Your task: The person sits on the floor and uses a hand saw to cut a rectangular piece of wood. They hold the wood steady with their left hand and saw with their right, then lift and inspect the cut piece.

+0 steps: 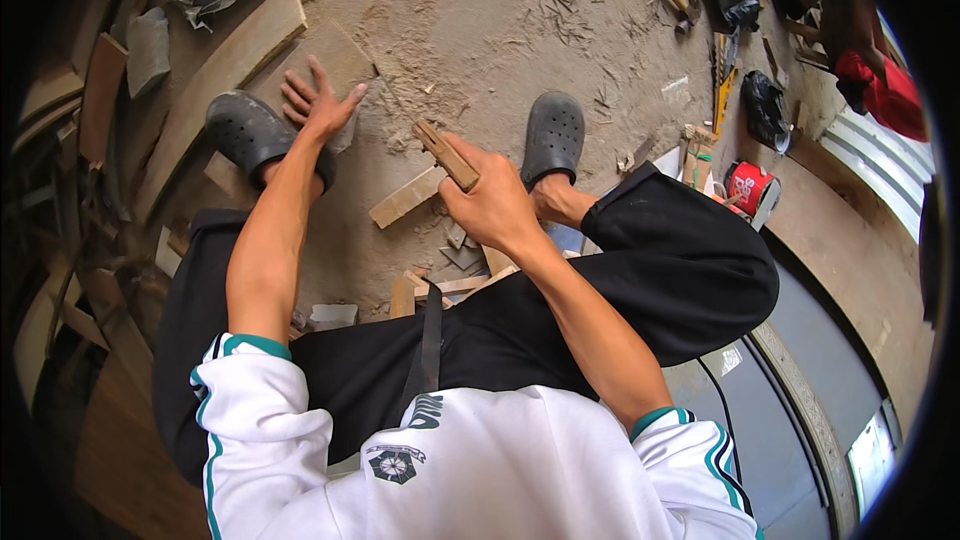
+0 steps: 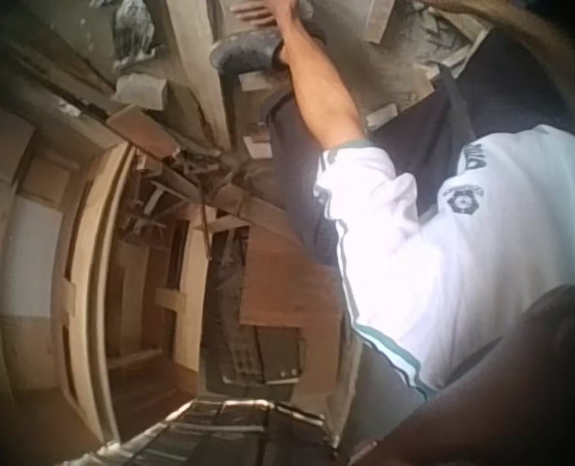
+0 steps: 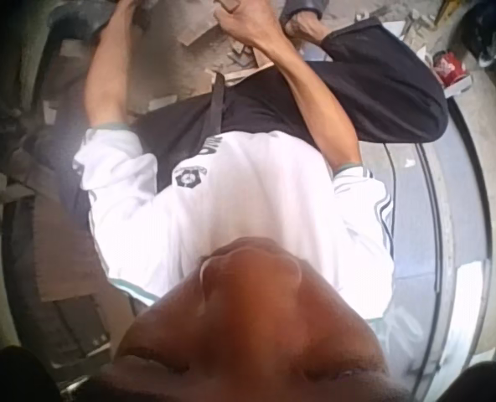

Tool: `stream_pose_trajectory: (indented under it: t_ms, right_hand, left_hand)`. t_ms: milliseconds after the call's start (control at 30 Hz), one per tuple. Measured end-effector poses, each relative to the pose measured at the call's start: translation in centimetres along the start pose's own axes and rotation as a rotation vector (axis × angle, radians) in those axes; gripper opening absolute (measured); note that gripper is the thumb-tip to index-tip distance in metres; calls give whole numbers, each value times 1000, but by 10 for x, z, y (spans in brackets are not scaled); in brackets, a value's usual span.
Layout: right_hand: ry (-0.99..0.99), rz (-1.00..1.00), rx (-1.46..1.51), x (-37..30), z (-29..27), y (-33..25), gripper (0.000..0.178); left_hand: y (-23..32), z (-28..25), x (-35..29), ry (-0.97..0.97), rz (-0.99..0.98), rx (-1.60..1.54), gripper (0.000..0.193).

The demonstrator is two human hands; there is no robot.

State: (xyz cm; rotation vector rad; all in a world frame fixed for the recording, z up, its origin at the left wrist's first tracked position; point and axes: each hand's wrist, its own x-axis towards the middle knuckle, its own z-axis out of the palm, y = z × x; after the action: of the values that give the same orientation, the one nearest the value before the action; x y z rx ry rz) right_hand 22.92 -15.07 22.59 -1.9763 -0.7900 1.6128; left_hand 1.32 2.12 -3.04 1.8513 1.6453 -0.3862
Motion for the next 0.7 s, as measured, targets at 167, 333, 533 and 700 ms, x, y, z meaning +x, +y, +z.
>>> stream_pose_trajectory:
  t_ms: [167,333,533,700]
  right_hand:
    - [186,-249,116,-39,5,31,50]
    - [45,-88,17,-5,-3,12,51]
    - [166,-34,-17,-77,-48,27,48]
    - [297,-300,-55,-67,-57,29,50]
  left_hand:
    - [-1,-3,0,-27,-19,27,124]
    - [1,-2,2,-11,-19,12,123]
    - [-1,-1,-2,11,-9,10,123]
    - [-3,-2,-1,33,12,-14,122]
